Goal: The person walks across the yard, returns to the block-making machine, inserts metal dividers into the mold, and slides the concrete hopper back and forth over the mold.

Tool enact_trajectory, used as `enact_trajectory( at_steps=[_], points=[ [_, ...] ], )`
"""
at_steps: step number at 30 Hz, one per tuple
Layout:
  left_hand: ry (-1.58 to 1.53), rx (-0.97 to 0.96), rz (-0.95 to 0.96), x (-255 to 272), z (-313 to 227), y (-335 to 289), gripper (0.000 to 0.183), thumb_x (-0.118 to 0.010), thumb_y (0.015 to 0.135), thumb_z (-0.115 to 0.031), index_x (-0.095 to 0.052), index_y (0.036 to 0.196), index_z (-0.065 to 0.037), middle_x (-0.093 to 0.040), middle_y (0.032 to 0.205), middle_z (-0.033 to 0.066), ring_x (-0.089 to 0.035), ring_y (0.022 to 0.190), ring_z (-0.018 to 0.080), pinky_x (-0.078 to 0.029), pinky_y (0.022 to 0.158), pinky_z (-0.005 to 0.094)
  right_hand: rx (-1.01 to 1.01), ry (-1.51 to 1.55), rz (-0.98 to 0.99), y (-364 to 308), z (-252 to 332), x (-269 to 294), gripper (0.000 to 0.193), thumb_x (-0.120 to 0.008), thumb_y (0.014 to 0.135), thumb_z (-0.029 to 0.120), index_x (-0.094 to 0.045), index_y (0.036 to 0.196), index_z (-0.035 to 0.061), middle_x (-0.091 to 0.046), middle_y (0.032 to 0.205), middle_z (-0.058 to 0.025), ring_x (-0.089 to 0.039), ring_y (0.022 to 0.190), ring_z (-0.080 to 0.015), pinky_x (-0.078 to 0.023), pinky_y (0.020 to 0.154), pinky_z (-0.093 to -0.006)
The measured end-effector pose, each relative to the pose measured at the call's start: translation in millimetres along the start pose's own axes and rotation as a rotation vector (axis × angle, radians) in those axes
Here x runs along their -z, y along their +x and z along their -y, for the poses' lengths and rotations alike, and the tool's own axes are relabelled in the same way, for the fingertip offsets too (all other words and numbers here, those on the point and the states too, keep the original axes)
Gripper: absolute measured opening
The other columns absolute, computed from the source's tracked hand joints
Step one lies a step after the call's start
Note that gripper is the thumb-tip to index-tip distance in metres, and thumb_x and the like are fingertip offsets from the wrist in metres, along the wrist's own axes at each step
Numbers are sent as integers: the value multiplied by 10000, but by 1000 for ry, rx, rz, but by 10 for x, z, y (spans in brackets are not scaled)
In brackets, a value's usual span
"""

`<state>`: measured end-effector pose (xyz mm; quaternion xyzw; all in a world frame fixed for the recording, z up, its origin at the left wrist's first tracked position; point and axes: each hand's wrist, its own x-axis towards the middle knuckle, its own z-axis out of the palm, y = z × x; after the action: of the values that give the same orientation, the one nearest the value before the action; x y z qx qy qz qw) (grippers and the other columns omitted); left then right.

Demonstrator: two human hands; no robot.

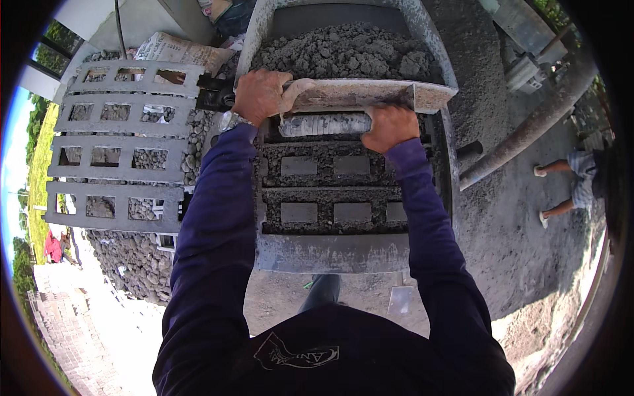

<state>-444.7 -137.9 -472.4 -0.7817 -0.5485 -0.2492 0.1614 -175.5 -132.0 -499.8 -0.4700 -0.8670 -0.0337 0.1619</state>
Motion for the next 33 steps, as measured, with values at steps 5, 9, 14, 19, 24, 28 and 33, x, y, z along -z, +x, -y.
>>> enact_trajectory(
  at_steps=[5,9,14,19,24,28,33],
  points=[
    [-9,306,528,265,-339,52,637,-381,789,-660,-665,948,-113,-621,918,177,-557,915,349,-412,834,435,-158,-11,415,-67,66,345,291,-588,569,206,-661,813,65,-636,818,-172,-619,798,-313,-486,739,-410],
    [-9,261,422,801,-875,-681,561,-454,791,-596,-683,895,-94,-629,781,200,-597,790,355,-453,754,450,-134,15,423,-931,456,665,281,-575,572,187,-663,801,50,-635,843,-181,-617,815,-320,-481,760,-398],
    [-47,214,367,1544,-1691,-1761,526,-472,788,-566,-685,801,-85,-620,678,180,-606,678,350,-473,669,439,-176,74,551,-2276,1033,1127,305,-581,560,195,-669,818,59,-635,867,-190,-621,834,-310,-483,760,-389],
    [-50,207,455,1998,-2110,-2332,477,-499,781,-542,-676,745,-101,-611,635,162,-608,598,306,-484,586,423,-124,68,564,-3016,1336,1393,335,-616,563,240,-652,853,77,-637,856,-163,-619,835,-295,-478,757,-401],
    [-22,192,311,1877,-2058,-2154,499,-504,766,-573,-680,757,-106,-617,639,150,-614,612,306,-484,570,404,-5,62,246,-2999,1187,1119,349,-611,572,204,-608,892,64,-611,878,-162,-581,893,-295,-465,770,-405],
    [-9,209,243,1874,-2059,-2218,473,-550,757,-545,-636,677,-87,-578,580,137,-586,584,335,-453,532,409,85,22,-5,-3155,1130,963,300,-648,597,128,-573,878,54,-573,811,-135,-563,854,-303,-441,810,-396],
    [-26,168,181,1801,-2038,-2221,465,-551,764,-526,-598,646,-79,-572,590,110,-576,563,322,-436,521,410,3,58,92,-3123,1194,982,302,-657,599,142,-575,875,52,-581,842,-124,-563,877,-283,-446,803,-385]
  ],
)
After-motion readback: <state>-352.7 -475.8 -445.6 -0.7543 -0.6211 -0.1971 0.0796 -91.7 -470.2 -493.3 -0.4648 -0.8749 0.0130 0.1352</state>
